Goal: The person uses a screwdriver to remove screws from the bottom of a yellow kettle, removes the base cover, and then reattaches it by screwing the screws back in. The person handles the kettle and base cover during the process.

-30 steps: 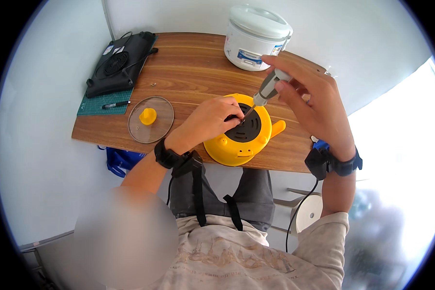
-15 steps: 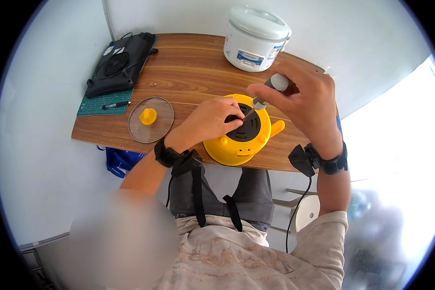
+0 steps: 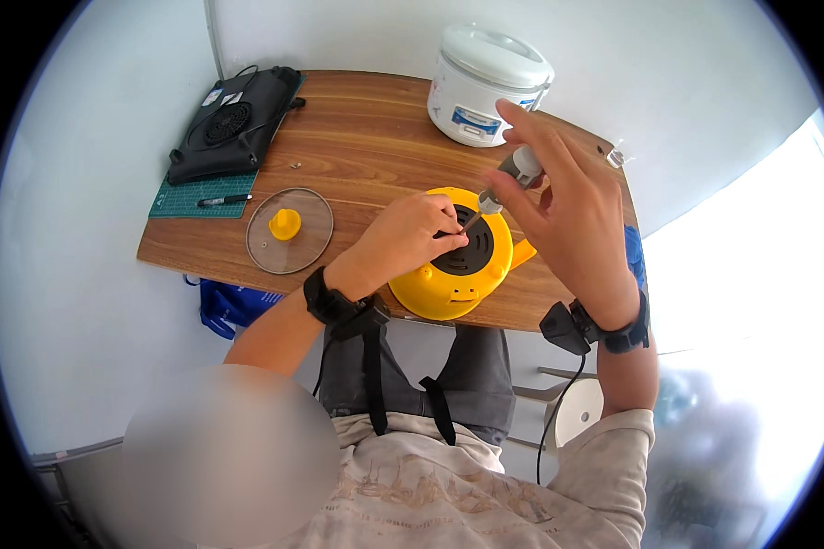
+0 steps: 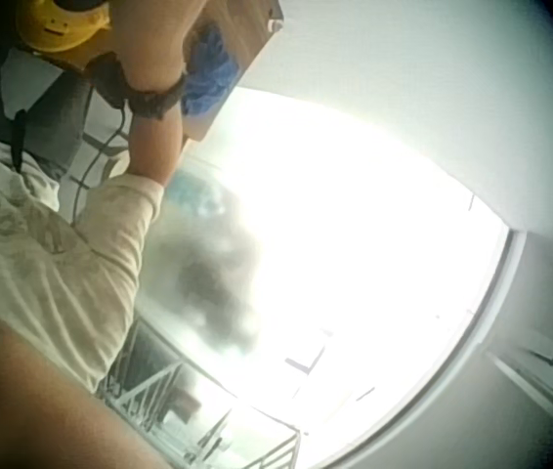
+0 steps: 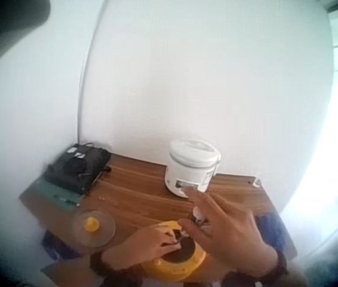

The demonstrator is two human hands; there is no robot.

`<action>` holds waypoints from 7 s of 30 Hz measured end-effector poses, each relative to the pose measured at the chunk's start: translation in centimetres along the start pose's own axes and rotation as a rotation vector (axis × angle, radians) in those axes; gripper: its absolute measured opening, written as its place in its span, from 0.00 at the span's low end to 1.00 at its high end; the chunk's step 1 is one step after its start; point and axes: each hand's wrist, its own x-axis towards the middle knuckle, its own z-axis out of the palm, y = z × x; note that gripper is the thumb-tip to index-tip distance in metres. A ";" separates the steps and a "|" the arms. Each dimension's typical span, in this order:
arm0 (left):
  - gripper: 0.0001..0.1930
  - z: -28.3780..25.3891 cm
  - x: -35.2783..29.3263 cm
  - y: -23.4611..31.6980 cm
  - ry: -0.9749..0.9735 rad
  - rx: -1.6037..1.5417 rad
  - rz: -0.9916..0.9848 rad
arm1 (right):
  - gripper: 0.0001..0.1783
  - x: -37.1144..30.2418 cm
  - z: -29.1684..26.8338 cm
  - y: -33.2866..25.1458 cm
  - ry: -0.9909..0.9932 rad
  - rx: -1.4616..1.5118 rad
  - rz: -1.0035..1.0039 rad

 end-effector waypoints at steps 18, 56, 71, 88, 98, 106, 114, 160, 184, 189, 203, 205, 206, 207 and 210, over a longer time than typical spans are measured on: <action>0.10 -0.3 0.0 0.5 -0.035 0.028 0.000 | 0.20 1.3 -0.6 -0.5 -0.023 -0.238 -0.035; 0.04 -1.0 0.7 0.0 -0.090 -0.090 -0.054 | 0.22 0.8 -0.2 0.7 0.042 -0.334 -0.037; 0.03 -0.8 0.5 -0.3 -0.070 -0.017 -0.003 | 0.17 -0.1 -0.7 0.5 -0.013 0.110 -0.010; 0.03 -0.9 0.2 -0.2 -0.101 -0.027 -0.042 | 0.20 0.2 -1.0 0.5 -0.024 -0.011 -0.031; 0.03 -1.2 0.3 0.4 -0.091 -0.013 -0.032 | 0.15 0.2 -0.1 0.3 0.029 0.137 -0.041; 0.03 -1.0 0.2 0.1 -0.064 -0.006 -0.001 | 0.15 -0.2 -1.2 -0.1 -0.048 0.218 0.008; 0.04 -1.1 0.2 0.2 -0.075 -0.020 0.012 | 0.25 0.3 -0.3 0.6 -0.038 0.044 0.054; 0.08 -2.0 1.4 0.6 -0.213 -0.021 -0.117 | 0.17 -3.0 -2.4 2.5 0.167 0.248 0.241; 0.08 -2.4 1.4 1.0 -0.224 0.004 -0.175 | 0.17 -5.5 -3.9 3.5 0.217 0.348 0.357; 0.09 -2.1 1.3 0.5 -0.227 0.072 -0.095 | 0.17 -5.6 -3.9 3.4 0.201 0.349 0.377; 0.08 -1.7 1.3 0.6 -0.195 0.067 -0.124 | 0.16 -5.8 -3.7 3.4 0.199 0.351 0.356; 0.09 -1.7 1.4 0.7 -0.191 0.062 -0.136 | 0.16 -5.7 -3.6 3.4 0.195 0.356 0.355; 0.09 -1.7 1.4 0.9 -0.193 0.084 -0.125 | 0.16 -5.7 -3.5 3.4 0.194 0.351 0.353; 0.09 -1.7 1.5 1.0 -0.196 0.106 -0.114 | 0.16 -5.7 -3.5 3.4 0.193 0.346 0.350; 0.08 -1.4 1.3 0.7 -0.180 0.135 -0.112 | 0.16 -5.6 -3.3 3.3 0.193 0.351 0.348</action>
